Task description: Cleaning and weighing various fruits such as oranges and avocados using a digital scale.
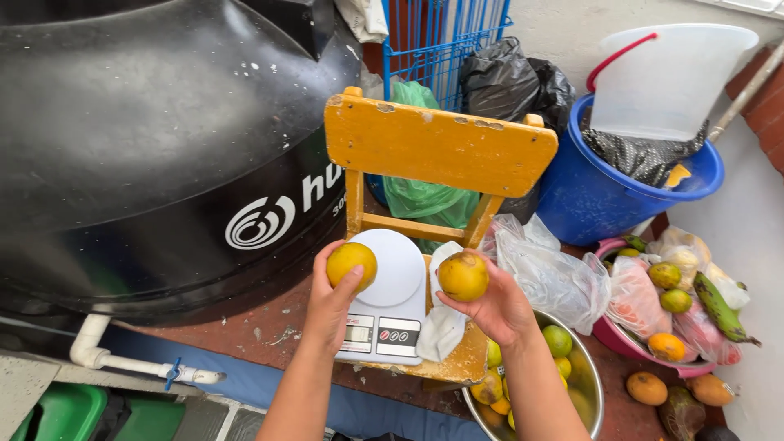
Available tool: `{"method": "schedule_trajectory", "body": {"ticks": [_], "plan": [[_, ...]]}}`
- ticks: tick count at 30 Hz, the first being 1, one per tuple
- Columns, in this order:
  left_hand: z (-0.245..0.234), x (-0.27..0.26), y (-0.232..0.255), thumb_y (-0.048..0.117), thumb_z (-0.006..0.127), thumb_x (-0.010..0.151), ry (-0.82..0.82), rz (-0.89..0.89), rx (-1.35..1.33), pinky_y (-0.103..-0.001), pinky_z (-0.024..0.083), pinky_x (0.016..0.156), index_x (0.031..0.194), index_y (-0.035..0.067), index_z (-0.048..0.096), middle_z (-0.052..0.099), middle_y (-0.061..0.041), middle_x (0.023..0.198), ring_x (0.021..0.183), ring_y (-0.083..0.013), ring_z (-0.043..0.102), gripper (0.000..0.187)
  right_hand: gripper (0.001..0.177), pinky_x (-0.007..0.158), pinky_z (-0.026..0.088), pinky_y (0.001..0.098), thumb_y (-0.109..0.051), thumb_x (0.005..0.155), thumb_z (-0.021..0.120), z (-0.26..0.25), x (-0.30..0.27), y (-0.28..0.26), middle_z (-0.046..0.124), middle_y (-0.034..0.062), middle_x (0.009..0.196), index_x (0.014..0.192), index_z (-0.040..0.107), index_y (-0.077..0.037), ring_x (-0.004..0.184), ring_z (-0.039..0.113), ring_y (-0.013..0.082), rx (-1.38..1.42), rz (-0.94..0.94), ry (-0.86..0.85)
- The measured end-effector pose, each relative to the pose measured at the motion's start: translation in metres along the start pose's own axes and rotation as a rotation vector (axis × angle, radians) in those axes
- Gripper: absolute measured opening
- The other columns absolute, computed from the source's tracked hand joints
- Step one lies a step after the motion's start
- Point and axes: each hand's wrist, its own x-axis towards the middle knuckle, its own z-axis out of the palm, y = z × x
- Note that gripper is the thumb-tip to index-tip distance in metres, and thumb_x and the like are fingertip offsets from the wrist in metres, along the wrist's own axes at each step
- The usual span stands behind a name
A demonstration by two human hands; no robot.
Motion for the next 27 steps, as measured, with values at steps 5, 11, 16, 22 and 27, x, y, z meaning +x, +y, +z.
{"method": "schedule_trajectory", "body": {"ticks": [5,11,16,22,27], "plan": [[-0.015,-0.007,0.022,0.007,0.078,0.075,0.028,0.159,0.326,-0.037,0.051,0.102,0.144,0.018,0.048,0.051,-0.01,0.136,0.123,-0.0235,0.057,0.076,0.087,0.102,0.053,0.0537,-0.003,0.068,0.079,0.007,0.025,0.013,0.06,0.0136,0.131,0.146,0.043,-0.017,0.121,0.062,0.032,-0.577,-0.142,0.016],[-0.026,-0.003,0.029,0.011,0.09,0.06,0.11,0.331,0.853,-0.04,0.049,0.103,0.141,0.018,0.052,0.048,-0.008,0.139,0.125,-0.0275,0.056,0.09,0.09,0.102,0.05,0.0389,-0.01,0.057,0.093,0.028,0.039,0.019,0.061,0.0099,0.131,0.135,0.048,-0.013,0.122,0.061,0.028,-1.469,-0.509,0.105],[-0.026,-0.001,0.033,0.006,0.089,0.054,0.119,0.42,0.971,-0.041,0.049,0.103,0.135,0.018,0.055,0.046,-0.011,0.136,0.125,-0.0304,0.054,0.089,0.075,0.102,0.049,0.0402,-0.005,0.055,0.088,0.052,0.039,0.019,0.06,0.0084,0.131,0.124,0.061,-0.013,0.124,0.058,0.0311,-1.781,-0.688,0.003],[-0.023,0.004,0.032,0.006,0.088,0.054,0.129,0.402,1.084,-0.042,0.047,0.104,0.132,0.02,0.058,0.05,-0.008,0.126,0.123,-0.0308,0.053,0.085,0.075,0.104,0.047,0.0403,0.001,0.054,0.083,0.058,0.043,0.019,0.056,0.0081,0.129,0.125,0.066,-0.016,0.126,0.054,0.0309,-1.861,-0.633,-0.045],[-0.014,0.003,0.037,0.008,0.09,0.052,0.11,0.391,1.228,-0.047,0.032,0.108,0.131,0.023,0.059,0.051,-0.005,0.124,0.13,-0.0293,0.041,0.087,0.078,0.105,0.044,0.0414,-0.004,0.054,0.083,0.056,0.044,0.019,0.056,0.0089,0.131,0.128,0.063,-0.015,0.126,0.053,0.0321,-1.87,-0.618,-0.032]]}}
